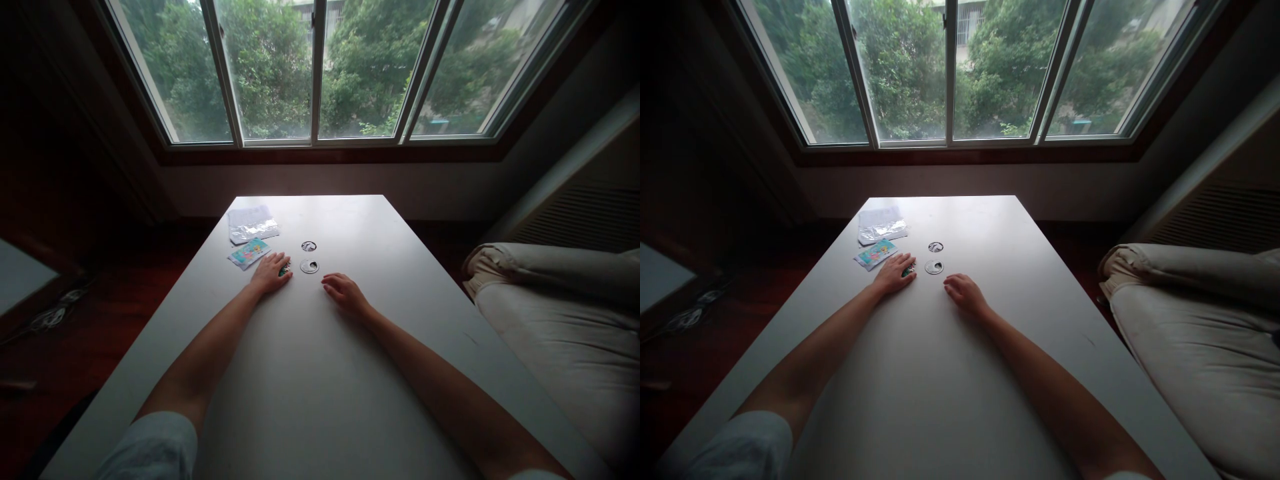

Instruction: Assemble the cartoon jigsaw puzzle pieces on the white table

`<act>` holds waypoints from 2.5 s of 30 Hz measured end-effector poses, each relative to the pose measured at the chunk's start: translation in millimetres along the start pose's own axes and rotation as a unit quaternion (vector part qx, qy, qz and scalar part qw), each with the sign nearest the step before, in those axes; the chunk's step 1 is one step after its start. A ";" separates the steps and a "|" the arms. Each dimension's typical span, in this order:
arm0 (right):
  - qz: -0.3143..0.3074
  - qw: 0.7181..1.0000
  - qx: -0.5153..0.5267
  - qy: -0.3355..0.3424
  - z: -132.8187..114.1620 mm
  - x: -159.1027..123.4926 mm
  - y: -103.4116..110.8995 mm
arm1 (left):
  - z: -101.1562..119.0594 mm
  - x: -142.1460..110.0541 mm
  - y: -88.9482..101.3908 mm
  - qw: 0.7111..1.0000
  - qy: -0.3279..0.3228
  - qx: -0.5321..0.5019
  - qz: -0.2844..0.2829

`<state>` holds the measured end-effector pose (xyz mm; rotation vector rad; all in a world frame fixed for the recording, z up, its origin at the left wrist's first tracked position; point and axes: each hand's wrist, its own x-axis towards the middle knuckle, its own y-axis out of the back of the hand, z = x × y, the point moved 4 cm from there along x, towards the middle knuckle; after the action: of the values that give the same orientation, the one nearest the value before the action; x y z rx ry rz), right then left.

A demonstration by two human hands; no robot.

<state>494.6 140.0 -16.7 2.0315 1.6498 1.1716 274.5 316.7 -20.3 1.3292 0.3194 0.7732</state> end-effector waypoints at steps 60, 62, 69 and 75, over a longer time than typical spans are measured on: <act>0.030 0.998 -0.041 -0.030 -18.2 -4.5 -4.0 | -21.8 -40.1 29.2 0.975 0.195 0.071 0.086; 0.022 0.999 -0.039 -0.024 -17.3 -2.5 -3.2 | -8.8 -46.8 32.0 0.978 0.175 0.079 0.079; -0.023 0.998 -0.051 0.018 -21.4 3.8 -8.0 | 18.6 -69.5 42.1 0.981 0.147 0.104 0.074; -0.077 0.985 -0.107 0.108 -36.0 14.4 -28.1 | 50.5 -70.3 41.8 0.994 0.027 0.059 0.091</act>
<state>449.5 152.2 -6.2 1.6668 1.6605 1.4841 242.1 234.0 16.6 1.4640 0.2931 0.9565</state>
